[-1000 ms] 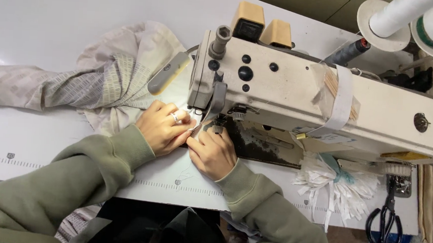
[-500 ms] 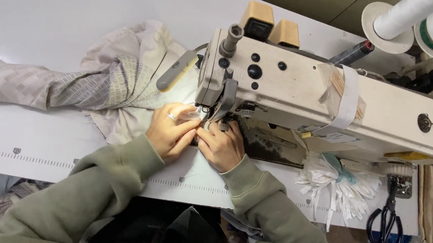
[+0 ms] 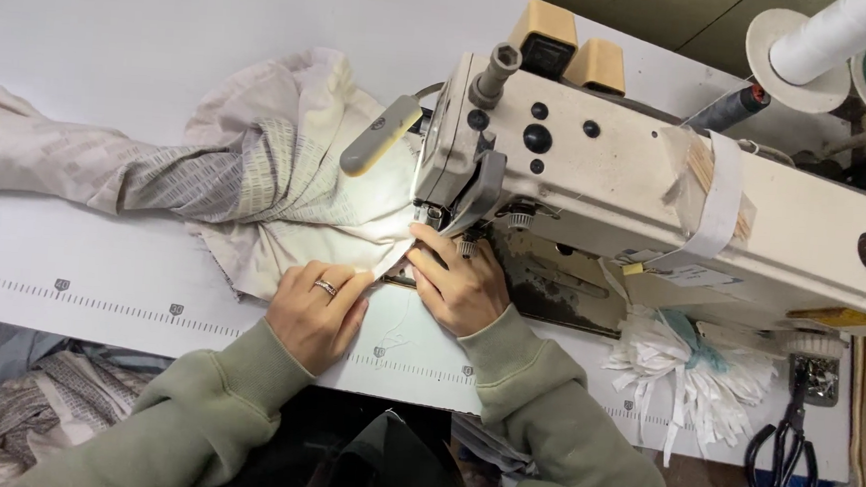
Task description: Sewing a seam on a large piece of fabric using an industrial sewing machine
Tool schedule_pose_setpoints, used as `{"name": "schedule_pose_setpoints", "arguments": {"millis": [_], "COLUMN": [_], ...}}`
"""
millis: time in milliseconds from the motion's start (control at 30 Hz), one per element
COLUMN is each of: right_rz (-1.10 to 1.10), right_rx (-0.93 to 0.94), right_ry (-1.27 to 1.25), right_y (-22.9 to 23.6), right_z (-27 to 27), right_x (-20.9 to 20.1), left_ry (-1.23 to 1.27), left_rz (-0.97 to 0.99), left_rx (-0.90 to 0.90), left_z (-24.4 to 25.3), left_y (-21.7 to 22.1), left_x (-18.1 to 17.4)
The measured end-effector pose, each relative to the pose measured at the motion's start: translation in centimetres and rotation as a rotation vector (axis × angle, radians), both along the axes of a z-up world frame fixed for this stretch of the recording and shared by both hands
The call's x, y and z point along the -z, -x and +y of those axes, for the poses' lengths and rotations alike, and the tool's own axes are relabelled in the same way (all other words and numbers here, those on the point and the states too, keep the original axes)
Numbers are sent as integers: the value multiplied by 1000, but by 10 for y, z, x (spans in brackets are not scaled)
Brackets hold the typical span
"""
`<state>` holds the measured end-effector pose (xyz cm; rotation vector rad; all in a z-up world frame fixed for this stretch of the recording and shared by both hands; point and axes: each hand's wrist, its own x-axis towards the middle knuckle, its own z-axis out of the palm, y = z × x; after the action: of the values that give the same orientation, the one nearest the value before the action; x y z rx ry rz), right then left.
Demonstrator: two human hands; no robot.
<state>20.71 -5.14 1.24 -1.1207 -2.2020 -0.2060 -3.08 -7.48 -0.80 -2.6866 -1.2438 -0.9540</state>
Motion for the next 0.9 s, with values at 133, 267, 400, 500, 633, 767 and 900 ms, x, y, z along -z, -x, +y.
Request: {"name": "schedule_pose_setpoints", "arguments": {"millis": [133, 267, 400, 500, 633, 767, 900], "right_rz": [-7, -1, -22, -24, -15, 39, 91], "right_rx": [-50, -81, -77, -70, -75, -82, -94], "right_ry": [25, 20, 18, 10, 22, 57, 112], "right_y": [-3, -2, -4, -6, -7, -8, -5], "right_z": [-3, -3, -3, -3, -3, -3, -2], "right_x": [11, 14, 10, 9, 12, 26, 18], "left_ry": [31, 41, 135, 274, 395, 14, -7], "left_rz": [-1, 29, 89, 171, 198, -67, -204], "left_rx": [-4, 0, 49, 137, 273, 564, 757], "left_z": [-8, -8, -1, 8, 49, 103, 146], "left_y": [1, 1, 1, 5, -7, -42, -24], "left_x": [-10, -8, -4, -5, -2, 20, 25]}}
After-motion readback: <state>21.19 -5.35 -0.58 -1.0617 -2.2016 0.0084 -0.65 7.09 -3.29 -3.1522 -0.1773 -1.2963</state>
